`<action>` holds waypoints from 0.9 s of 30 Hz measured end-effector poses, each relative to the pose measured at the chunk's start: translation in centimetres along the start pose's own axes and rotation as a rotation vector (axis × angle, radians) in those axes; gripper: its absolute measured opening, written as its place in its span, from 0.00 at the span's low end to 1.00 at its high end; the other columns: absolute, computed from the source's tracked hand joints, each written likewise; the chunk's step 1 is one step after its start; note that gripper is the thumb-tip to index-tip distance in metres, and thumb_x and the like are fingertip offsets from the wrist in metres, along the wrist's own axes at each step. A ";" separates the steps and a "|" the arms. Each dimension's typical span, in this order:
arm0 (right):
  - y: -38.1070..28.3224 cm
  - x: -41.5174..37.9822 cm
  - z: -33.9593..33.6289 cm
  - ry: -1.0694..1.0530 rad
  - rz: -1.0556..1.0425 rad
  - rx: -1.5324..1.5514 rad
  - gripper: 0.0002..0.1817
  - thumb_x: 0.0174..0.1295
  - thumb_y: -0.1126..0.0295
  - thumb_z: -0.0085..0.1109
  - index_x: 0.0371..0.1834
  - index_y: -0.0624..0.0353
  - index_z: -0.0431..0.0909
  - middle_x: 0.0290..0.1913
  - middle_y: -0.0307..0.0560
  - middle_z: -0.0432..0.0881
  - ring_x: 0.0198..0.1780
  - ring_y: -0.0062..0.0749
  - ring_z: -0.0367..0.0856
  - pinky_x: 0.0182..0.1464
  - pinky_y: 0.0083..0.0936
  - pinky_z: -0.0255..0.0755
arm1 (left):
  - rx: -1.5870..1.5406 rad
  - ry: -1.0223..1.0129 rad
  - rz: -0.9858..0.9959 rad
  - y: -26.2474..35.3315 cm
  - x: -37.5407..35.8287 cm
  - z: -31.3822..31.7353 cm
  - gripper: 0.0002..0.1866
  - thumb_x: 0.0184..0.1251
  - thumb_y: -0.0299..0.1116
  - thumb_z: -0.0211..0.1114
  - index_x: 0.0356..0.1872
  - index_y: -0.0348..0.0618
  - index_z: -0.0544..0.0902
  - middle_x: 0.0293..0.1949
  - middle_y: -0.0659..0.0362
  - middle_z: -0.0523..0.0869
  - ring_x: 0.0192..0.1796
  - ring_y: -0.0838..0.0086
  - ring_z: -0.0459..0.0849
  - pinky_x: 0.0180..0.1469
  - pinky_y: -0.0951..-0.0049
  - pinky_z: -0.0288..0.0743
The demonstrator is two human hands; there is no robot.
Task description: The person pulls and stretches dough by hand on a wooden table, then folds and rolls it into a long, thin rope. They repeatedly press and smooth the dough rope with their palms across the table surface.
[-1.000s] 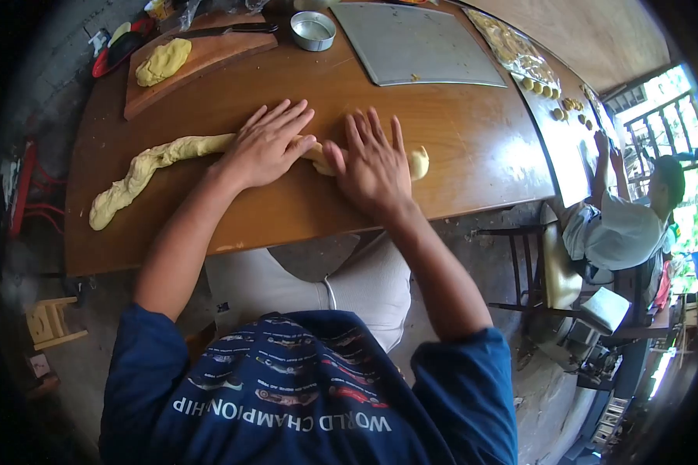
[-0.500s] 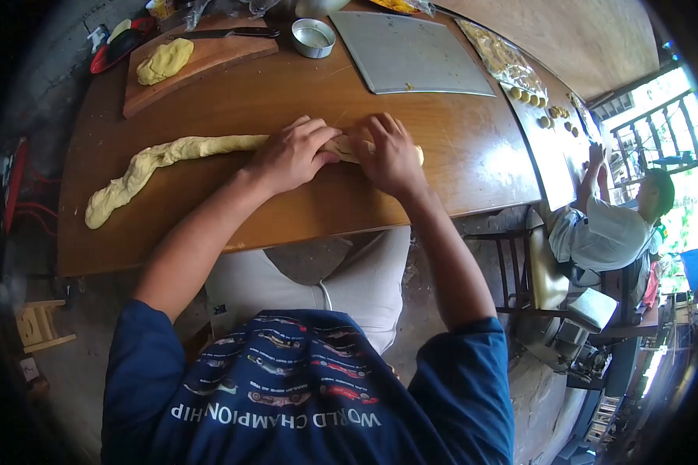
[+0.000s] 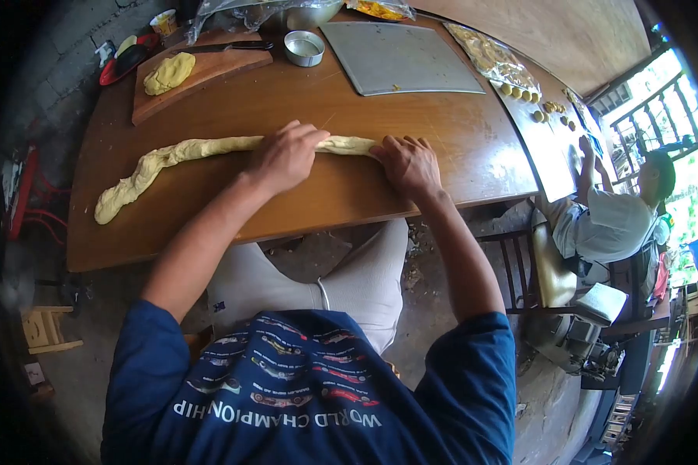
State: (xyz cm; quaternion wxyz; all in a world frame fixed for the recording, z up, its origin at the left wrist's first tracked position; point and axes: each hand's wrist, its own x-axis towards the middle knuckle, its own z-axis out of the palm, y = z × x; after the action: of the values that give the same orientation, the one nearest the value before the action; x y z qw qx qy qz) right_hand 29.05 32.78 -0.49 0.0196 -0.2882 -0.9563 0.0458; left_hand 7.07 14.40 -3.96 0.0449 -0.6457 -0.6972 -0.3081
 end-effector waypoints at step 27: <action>1.8 -2.4 4.1 0.233 0.006 -0.022 0.40 0.89 0.40 0.37 0.90 0.60 0.63 0.91 0.58 0.62 0.93 0.51 0.55 0.93 0.54 0.42 | 0.205 -0.253 0.060 -0.4 0.2 1.8 0.43 0.92 0.58 0.49 0.93 0.41 0.51 0.94 0.50 0.52 0.94 0.55 0.51 0.94 0.47 0.43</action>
State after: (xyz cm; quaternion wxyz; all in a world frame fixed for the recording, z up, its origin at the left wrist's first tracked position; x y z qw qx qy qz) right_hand 31.74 32.62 -4.81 0.1273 -0.2946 -0.9471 0.0014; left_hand 7.28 15.45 -5.52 0.0316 -0.6919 -0.7056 -0.1499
